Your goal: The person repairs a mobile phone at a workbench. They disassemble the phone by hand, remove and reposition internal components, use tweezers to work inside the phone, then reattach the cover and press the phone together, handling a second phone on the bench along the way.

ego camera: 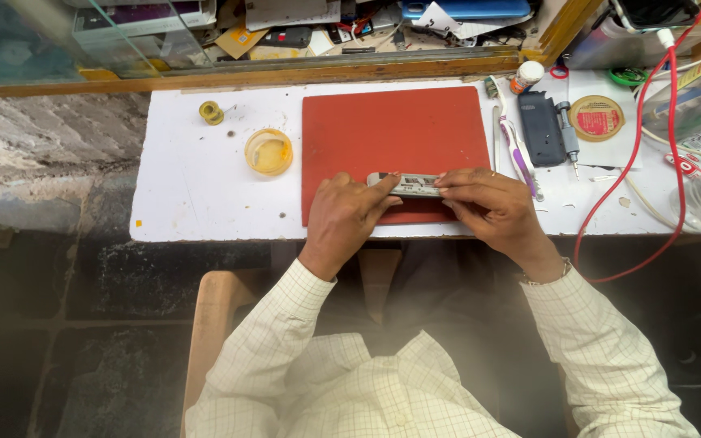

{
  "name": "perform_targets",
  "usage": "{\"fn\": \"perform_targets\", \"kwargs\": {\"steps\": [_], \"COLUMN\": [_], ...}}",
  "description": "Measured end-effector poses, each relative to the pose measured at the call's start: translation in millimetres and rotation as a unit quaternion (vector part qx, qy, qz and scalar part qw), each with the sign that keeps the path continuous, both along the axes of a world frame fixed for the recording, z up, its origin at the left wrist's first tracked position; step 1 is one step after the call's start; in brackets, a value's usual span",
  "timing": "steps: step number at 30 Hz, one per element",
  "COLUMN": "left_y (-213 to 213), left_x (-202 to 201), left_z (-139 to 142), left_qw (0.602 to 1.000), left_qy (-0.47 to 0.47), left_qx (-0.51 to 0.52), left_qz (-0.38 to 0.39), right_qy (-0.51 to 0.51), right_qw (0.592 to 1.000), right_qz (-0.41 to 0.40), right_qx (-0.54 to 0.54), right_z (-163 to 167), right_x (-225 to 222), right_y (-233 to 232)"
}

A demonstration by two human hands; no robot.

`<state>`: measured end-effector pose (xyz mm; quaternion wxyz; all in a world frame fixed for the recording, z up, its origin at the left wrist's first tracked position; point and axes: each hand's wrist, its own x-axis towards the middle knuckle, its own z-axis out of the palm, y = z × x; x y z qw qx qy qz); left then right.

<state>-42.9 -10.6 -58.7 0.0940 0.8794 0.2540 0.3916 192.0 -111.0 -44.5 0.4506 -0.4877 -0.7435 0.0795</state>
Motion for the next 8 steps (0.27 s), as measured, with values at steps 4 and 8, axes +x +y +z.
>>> {"fn": "perform_targets", "kwargs": {"steps": [4, 8], "left_y": [-6.4, -5.9], "left_x": [0.5, 0.9], "left_z": [-6.1, -11.0], "left_qw": [0.999, 0.998], "left_qy": [0.027, 0.037], "left_qx": [0.036, 0.049], "left_qz": [0.019, 0.023], "right_qy": [-0.058, -0.11], "right_qw": [0.997, 0.991], "right_qz": [-0.011, -0.023], "right_qx": [0.051, 0.073], "right_z": [2.6, 2.3], "right_x": [-2.4, -5.1], "right_y": [1.4, 0.7]}}
